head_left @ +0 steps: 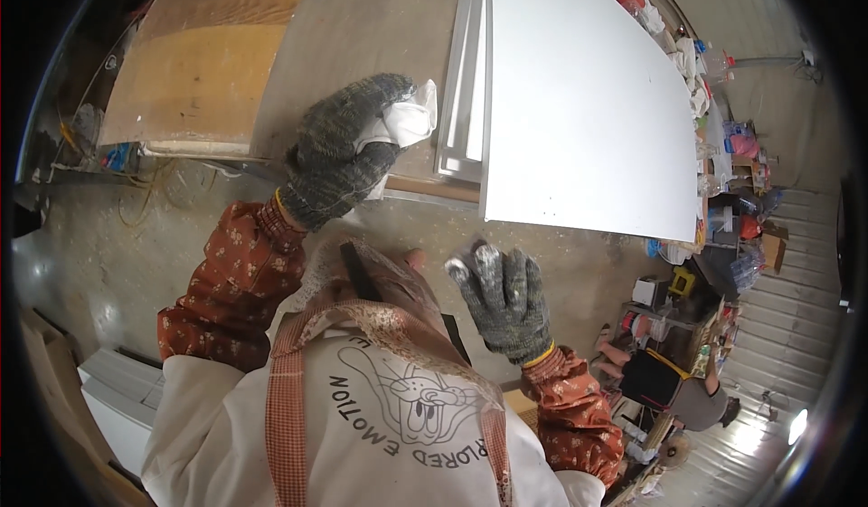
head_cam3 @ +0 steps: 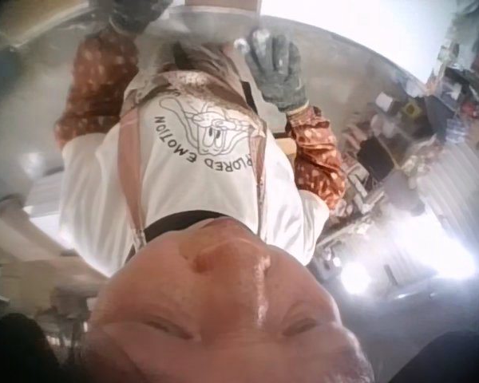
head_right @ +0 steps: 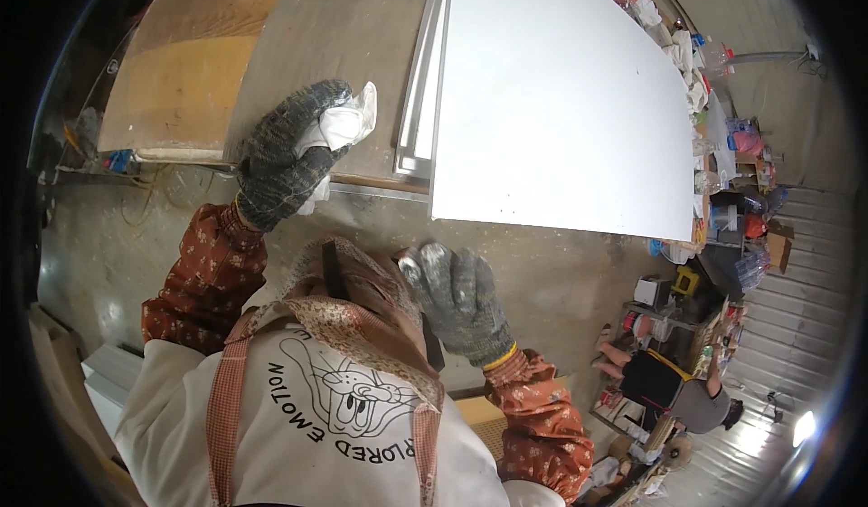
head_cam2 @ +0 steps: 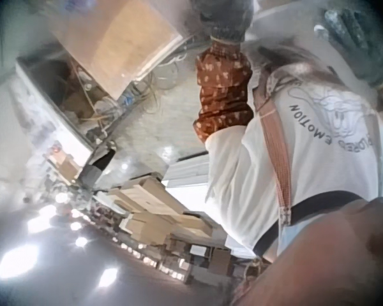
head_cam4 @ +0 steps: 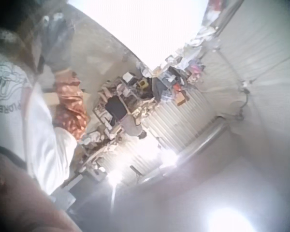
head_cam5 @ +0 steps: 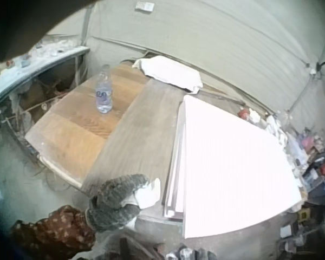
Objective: The person wipes white boards with a cloth, sands their edges using a sanding block, and applies adhesive to the edges before scraping off excess residue with a scraper and wiping the surfaces.
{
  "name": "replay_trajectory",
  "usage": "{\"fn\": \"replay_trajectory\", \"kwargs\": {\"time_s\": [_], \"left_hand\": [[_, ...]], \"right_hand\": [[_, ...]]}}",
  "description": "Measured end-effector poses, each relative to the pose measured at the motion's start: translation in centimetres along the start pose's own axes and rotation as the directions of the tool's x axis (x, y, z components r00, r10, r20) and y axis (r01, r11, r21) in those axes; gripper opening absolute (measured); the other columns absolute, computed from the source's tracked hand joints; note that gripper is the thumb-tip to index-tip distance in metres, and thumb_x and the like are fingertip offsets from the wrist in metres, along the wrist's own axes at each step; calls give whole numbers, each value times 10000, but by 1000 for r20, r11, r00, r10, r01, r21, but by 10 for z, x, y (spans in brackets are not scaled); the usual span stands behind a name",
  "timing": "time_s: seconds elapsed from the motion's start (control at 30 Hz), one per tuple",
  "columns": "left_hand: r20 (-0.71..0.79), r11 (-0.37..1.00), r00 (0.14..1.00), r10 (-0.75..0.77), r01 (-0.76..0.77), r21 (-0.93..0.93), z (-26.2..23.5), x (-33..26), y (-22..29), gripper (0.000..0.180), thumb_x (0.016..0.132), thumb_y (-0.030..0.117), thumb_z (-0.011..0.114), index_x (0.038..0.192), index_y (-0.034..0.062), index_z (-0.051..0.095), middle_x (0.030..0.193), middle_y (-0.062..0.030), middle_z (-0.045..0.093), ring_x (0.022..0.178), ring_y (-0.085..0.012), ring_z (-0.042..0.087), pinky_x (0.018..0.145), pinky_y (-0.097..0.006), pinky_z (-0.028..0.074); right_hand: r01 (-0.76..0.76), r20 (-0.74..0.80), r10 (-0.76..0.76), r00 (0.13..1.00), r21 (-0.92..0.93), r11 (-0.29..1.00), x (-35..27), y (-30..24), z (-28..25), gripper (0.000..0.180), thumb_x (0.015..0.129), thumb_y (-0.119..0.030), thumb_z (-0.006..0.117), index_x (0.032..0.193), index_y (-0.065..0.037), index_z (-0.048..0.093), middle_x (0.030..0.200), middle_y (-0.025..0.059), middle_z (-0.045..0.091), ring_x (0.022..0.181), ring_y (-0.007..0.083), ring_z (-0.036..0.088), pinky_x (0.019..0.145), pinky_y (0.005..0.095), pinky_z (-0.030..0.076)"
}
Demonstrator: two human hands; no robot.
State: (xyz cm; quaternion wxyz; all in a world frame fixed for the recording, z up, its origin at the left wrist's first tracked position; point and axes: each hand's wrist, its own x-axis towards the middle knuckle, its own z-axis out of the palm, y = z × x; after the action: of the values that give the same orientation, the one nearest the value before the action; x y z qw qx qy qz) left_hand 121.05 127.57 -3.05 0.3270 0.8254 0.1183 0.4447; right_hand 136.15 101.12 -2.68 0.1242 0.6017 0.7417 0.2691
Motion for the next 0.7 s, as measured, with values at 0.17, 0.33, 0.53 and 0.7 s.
{"fn": "replay_trajectory", "kwargs": {"time_s": [0.17,0.33,0.53,0.7], "left_hand": [[12,998,999,-46,46,35,8,-11,-6,454,759,70,601,1202,33,512,1150,-149,582,1052,-296,572,917,-396,463],[-11,994,995,-102,103,33,6,-22,-7,460,755,80,618,1204,52,522,1139,-142,587,1029,-293,580,909,-391,467],[144,989,979,-147,145,22,17,-13,-1,467,769,57,580,1228,19,500,1147,-164,585,1041,-307,579,909,-385,453],[128,995,991,-35,23,95,28,1,2,469,767,93,619,1221,48,512,1055,-150,620,939,-301,611,842,-407,492]], "right_hand": [[12,-8,-12,1000,-6,1000,27,17,17,488,915,-269,432,1376,-123,369,1406,214,314,1253,402,362,1010,500,364],[-665,10,749,663,468,582,12,54,-19,458,870,-323,597,1296,-206,477,1365,193,368,1171,358,467,937,444,465],[-573,-359,555,750,65,817,-4,55,-9,532,790,-180,676,1291,-227,501,1426,202,276,1220,391,425,962,434,438],[-656,-227,663,713,119,746,-6,28,-12,578,789,-162,678,1324,-232,470,1389,254,317,1223,426,412,942,477,412]]}}
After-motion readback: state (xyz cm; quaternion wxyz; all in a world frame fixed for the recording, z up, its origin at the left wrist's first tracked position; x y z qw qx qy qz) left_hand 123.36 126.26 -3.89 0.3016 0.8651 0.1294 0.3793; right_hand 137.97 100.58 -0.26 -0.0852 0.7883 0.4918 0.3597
